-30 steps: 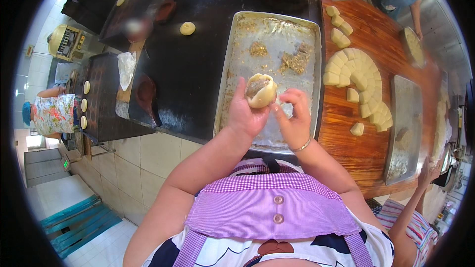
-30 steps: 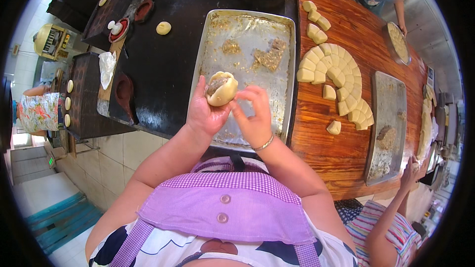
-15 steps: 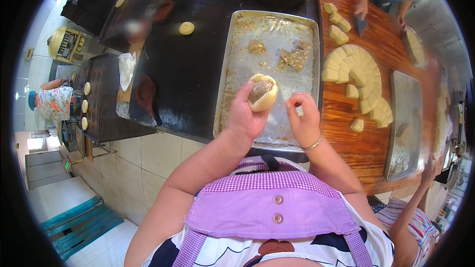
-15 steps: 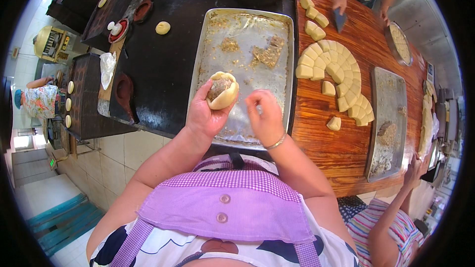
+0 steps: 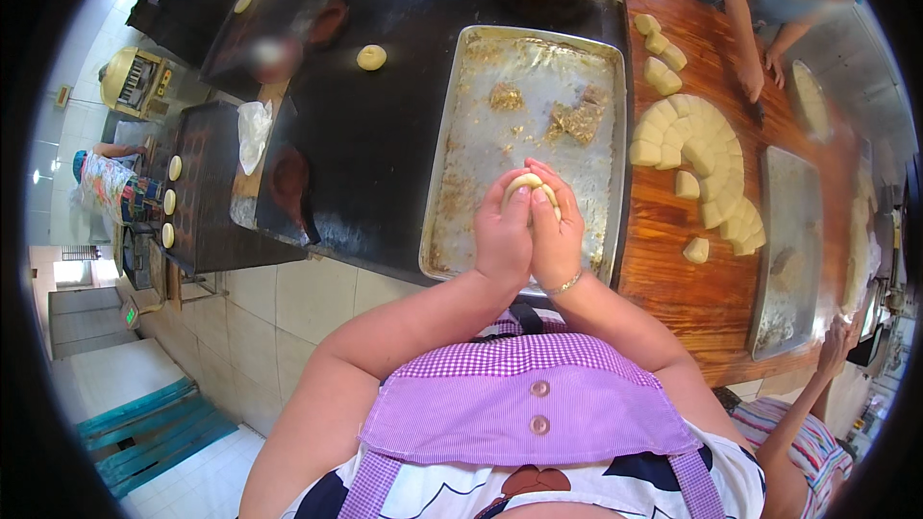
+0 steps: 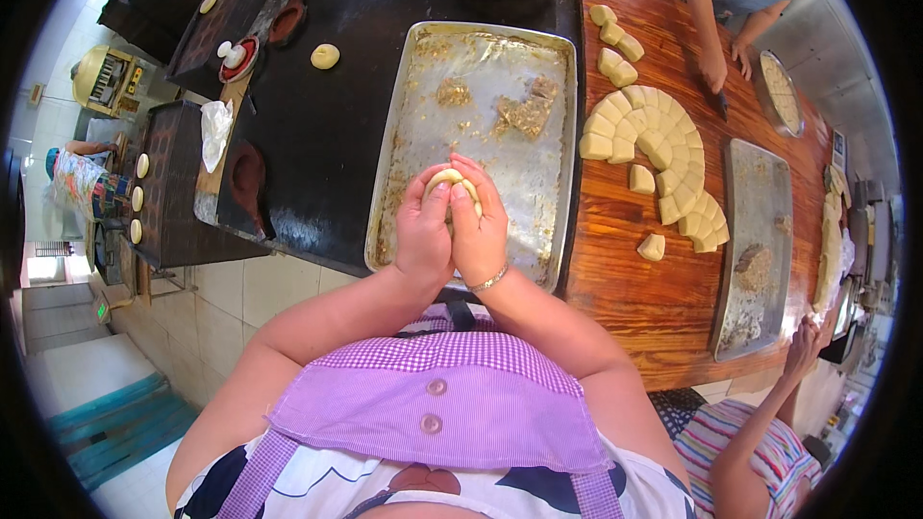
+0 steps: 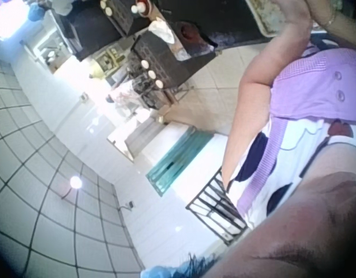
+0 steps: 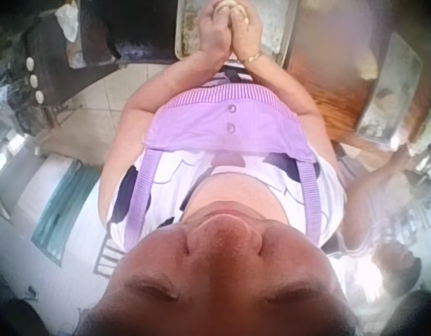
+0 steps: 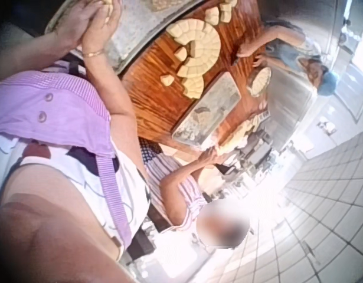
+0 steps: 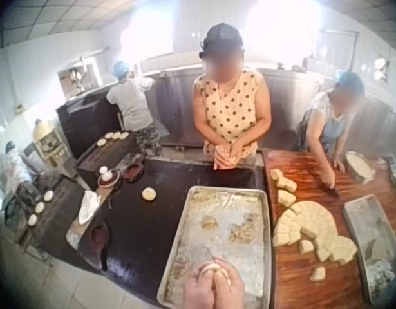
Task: The person puts filling into dough balls, shapes them by hand, and then uses a scraper and scoop to transfer more filling from a large container into a bowl.
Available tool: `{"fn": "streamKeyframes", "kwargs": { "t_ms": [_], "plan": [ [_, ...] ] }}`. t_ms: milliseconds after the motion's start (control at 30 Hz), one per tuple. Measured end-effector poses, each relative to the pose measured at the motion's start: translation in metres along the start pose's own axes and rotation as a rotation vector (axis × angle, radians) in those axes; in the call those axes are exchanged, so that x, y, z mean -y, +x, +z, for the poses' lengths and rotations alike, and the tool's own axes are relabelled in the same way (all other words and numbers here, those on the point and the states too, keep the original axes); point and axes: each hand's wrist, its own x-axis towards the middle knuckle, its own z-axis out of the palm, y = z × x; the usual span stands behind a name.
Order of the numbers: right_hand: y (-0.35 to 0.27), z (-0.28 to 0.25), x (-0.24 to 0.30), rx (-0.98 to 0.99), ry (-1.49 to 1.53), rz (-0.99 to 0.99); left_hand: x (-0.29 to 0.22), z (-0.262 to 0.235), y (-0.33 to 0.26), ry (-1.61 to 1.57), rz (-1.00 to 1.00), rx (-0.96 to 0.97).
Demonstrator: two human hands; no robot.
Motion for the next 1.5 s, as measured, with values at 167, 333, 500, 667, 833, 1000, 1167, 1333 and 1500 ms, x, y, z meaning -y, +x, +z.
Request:
{"fn": "streamKeyframes", "kwargs": {
  "t_ms": [167, 333, 500, 667, 833, 1000, 1167, 1333, 1500],
  "plan": [
    [0.016, 0.006, -0.003, -0.126, 0.332, 0.325, -0.003, -0.005, 0.033, -0.024, -0.026, 0.014],
    [0.012, 0.000, -0.004, 0.064, 0.026, 0.078, -0.016, -0.017, 0.031, -0.193, -0.139, 0.141],
    [0.010, -0.004, -0.004, 0.038, 0.080, 0.201, 0.003, -0.011, 0.015, 0.026, -0.040, 0.023],
    [0.018, 0.000, 0.009, -0.079, 0.096, 0.388, 0.010, -0.010, 0.034, 0.592, 0.384, 0.022],
    [0.029, -0.010, 0.009, 0.053, 0.098, 0.229, -0.002, -0.004, 0.032, -0.099, 0.010, 0.123],
    [0.026, -0.044, 0.015, 0.357, -0.128, 0.126, -0.008, -0.021, 0.025, 0.017, -0.004, 0.181],
    [0.008, -0.025, 0.009, 0.201, -0.149, -0.005, 0.009, -0.014, 0.009, 0.216, 0.099, 0.104],
    [0.007, -0.017, 0.015, 0.054, -0.057, 0.072, 0.002, -0.017, 0.018, 0.699, 0.526, 0.172],
    [0.014, -0.013, 0.015, -0.055, -0.198, -0.084, 0.006, -0.004, -0.005, 0.595, 0.370, 0.192]
  ]
}}
